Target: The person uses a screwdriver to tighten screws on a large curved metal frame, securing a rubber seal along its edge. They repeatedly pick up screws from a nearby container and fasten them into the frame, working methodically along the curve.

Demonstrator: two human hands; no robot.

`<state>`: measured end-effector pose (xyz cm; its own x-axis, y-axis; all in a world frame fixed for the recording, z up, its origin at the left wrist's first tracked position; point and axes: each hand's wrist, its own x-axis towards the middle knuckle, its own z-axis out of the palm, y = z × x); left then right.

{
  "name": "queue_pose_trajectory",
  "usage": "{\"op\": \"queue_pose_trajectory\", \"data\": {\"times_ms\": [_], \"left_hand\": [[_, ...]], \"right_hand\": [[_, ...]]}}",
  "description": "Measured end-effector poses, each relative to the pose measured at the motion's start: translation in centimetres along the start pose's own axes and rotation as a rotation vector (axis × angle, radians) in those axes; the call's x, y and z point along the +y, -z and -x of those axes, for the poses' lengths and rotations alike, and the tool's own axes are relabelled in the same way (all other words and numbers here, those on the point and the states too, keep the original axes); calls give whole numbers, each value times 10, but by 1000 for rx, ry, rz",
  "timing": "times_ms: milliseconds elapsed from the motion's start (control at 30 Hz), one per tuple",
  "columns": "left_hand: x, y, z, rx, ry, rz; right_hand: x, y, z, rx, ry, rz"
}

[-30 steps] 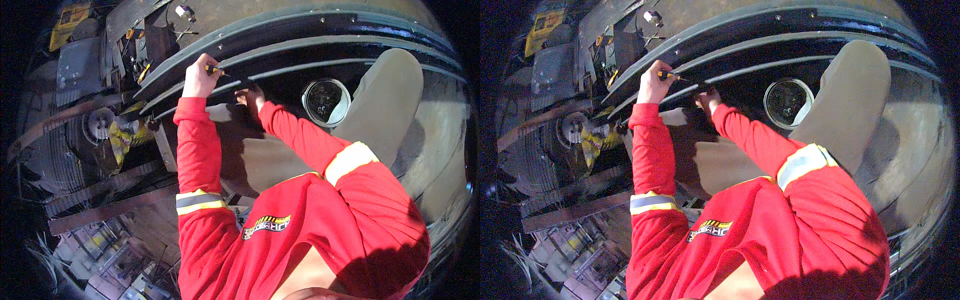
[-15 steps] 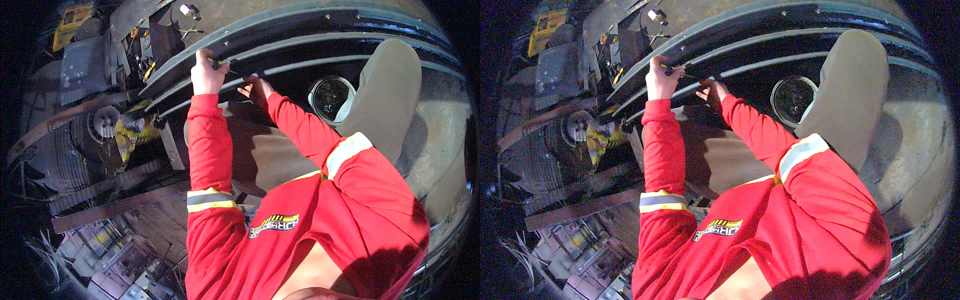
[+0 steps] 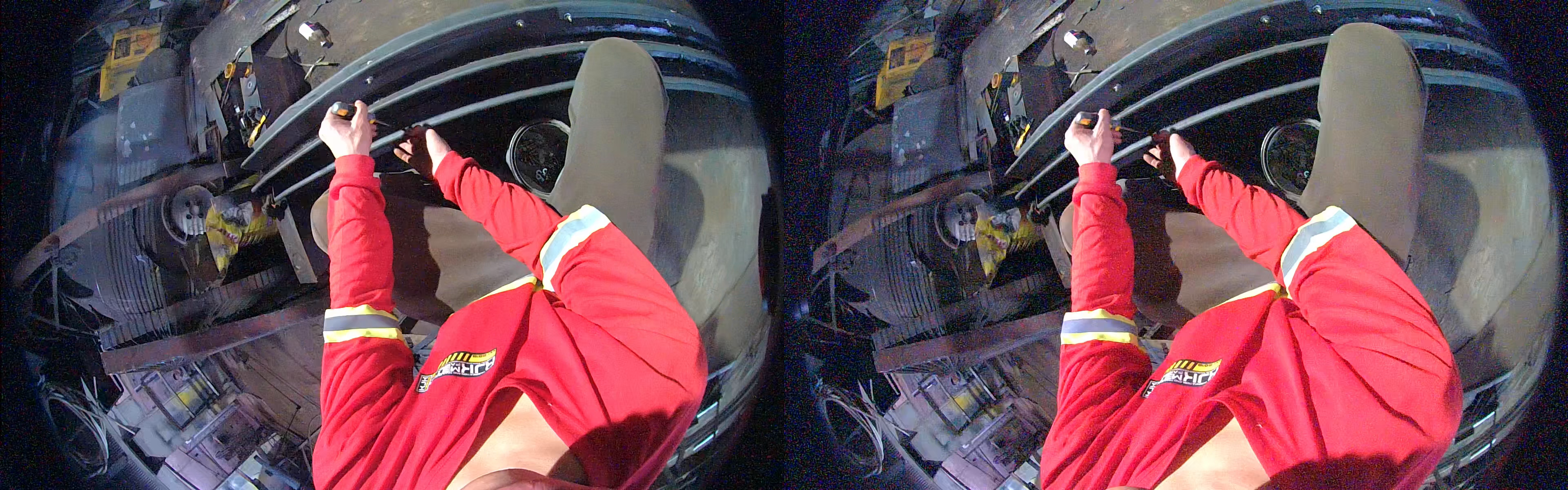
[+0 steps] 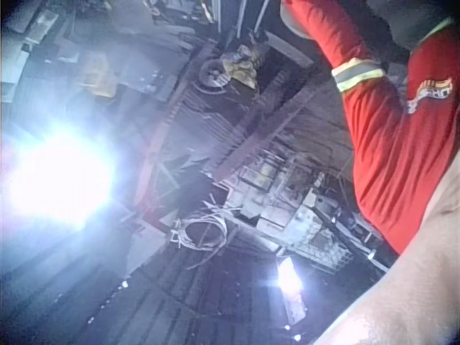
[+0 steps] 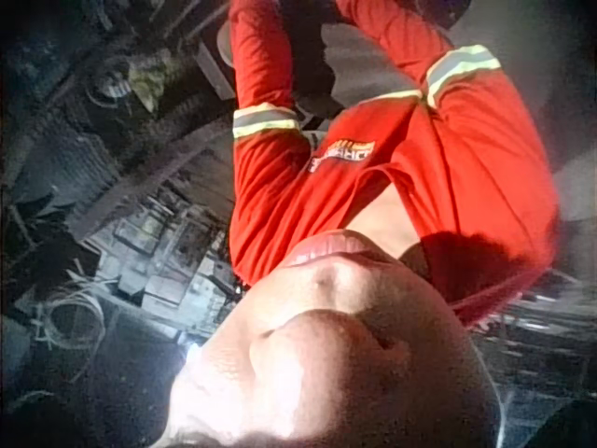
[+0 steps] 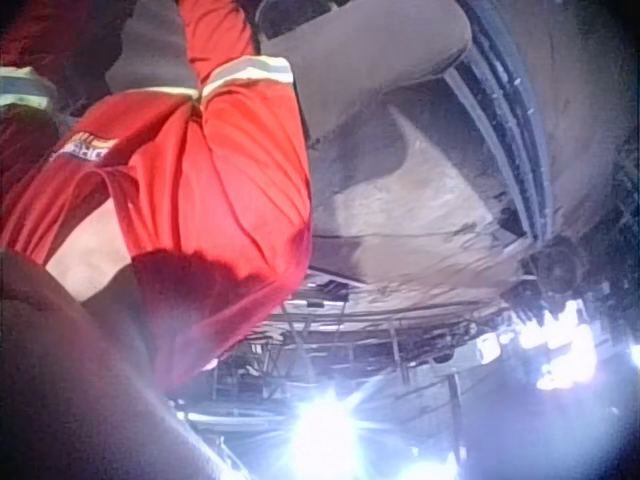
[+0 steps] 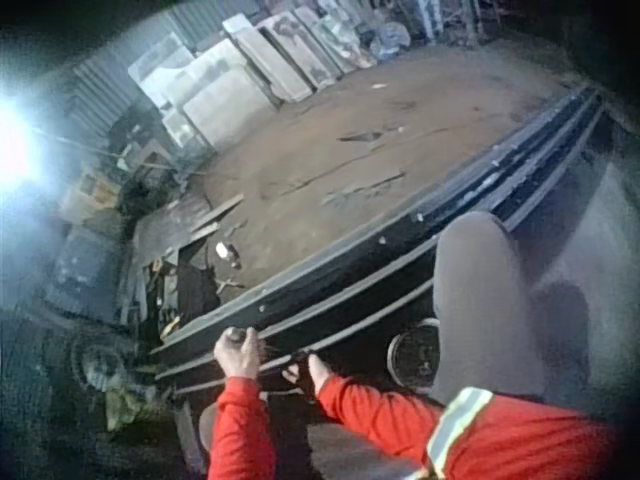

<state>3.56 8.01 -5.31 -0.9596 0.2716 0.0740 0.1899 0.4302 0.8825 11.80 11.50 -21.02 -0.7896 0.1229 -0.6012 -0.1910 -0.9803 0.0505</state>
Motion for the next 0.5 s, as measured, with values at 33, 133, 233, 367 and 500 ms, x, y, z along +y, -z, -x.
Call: {"op": "queue_pose_trajectory", "data": {"times_ms": [33,133,233,367,500], "left_hand": [[7,-2,-1,19,-5,-7],[13,3,-9,197,-170,107],[27,58,-39,555,-225,90],[23,72,-39,466,-226,127],[19,73,-31,364,-57,129]], "right_hand": [[-1,3,-3,-38,-15,6],[0,-3,3,-8,-57,32],[-1,-21,22,103,-32,209],[-8,-7,11,12,-20,271],[-7,0,8,-134,-109,172]]}}
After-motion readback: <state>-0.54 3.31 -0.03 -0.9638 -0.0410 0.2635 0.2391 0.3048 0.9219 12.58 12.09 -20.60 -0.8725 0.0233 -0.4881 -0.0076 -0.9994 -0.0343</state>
